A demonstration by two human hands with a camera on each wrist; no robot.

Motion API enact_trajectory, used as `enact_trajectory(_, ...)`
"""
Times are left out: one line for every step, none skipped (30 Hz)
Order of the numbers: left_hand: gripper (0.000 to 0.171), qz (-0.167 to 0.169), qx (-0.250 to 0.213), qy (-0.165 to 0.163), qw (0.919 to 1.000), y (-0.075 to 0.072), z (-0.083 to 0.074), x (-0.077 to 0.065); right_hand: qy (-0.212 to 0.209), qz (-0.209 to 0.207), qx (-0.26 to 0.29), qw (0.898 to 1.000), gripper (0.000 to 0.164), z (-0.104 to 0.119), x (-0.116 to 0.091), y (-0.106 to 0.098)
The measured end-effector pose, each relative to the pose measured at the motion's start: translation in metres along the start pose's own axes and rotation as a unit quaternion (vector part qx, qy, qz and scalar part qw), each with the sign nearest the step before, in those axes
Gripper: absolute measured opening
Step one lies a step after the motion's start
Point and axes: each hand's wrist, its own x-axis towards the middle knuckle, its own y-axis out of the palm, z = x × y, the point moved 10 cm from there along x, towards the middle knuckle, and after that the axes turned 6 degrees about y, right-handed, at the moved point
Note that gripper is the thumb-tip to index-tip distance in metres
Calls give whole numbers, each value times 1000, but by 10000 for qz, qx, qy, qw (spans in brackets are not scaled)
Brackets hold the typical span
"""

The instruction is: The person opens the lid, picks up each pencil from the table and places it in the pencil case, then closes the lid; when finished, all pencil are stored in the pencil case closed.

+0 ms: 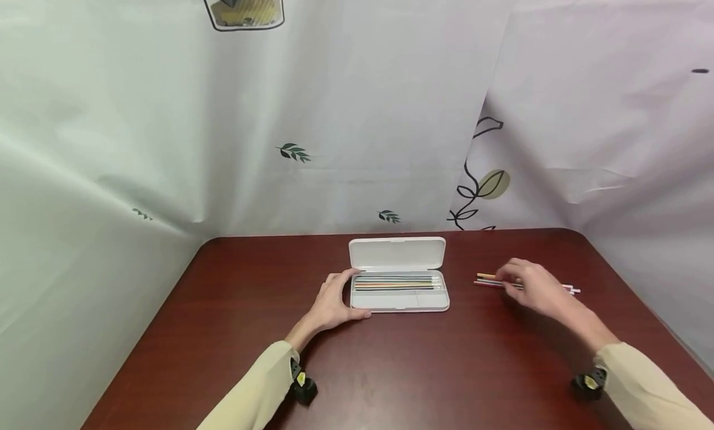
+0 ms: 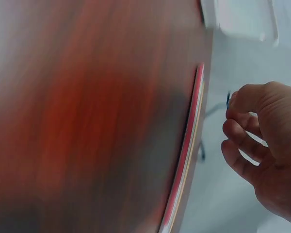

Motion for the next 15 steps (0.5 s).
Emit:
enact_trajectory(88, -23, 0, 14, 10000, -1, 0, 0, 62, -1, -81, 9999, 29, -7, -6, -5)
enact_trajectory(88, -48, -3, 35, 10000, -2, -1, 0, 154, 22, -133, 9998, 30, -14, -13, -8)
enact_trajectory(87, -62, -10, 54, 10000, -2, -1, 0, 234, 37, -196, 9995, 30, -21, -19, -12)
enact_trajectory(87, -55, -22, 59, 10000, -2, -2, -1, 294, 42, -274, 9992, 30, -27, -25, -15)
enact_trajectory(87, -40, -35, 60, 10000, -1, -2, -1, 348, 50, -349, 9988, 30, -33, -31, -17)
enact_trajectory(88, -28, -49, 58, 10000, -1, -2, -2, 393, 56, -393, 9984, 31, -39, -37, -19)
enact_trajectory(88, -14, -58, 55, 10000, 0, -2, -3, 433, 45, -429, 9981, 31, -44, -42, -20)
enact_trajectory(88, 8, -55, 46, 10000, 0, -2, -4, 466, 33, -433, 9980, 31, -49, -46, -22)
enact_trajectory(88, 29, -58, 34, 10000, 1, -1, -4, 469, 3, -456, 9979, 32, -53, -50, -23)
enact_trajectory(88, 48, -48, 19, 10000, 1, -1, -5, 474, -25, -464, 9978, 32, -56, -53, -24)
enact_trajectory(88, 51, -46, 16, 10000, 1, -1, -5, 473, -49, -448, 9979, 32, -59, -55, -25)
enact_trajectory(88, 34, -56, 19, 10000, 1, -1, -4, 492, -74, -445, 9978, 32, -62, -57, -26)
enact_trajectory(88, 13, -66, 33, 10000, 0, -1, -3, 516, -99, -454, 9976, 32, -64, -58, -27)
enact_trajectory(88, -10, -82, 47, 10000, 0, -2, -2, 546, -110, -469, 9973, 31, -66, -59, -28)
enact_trajectory(88, -38, -90, 65, 9999, -1, -2, 0, 581, -118, -497, 9970, 30, -68, -60, -29)
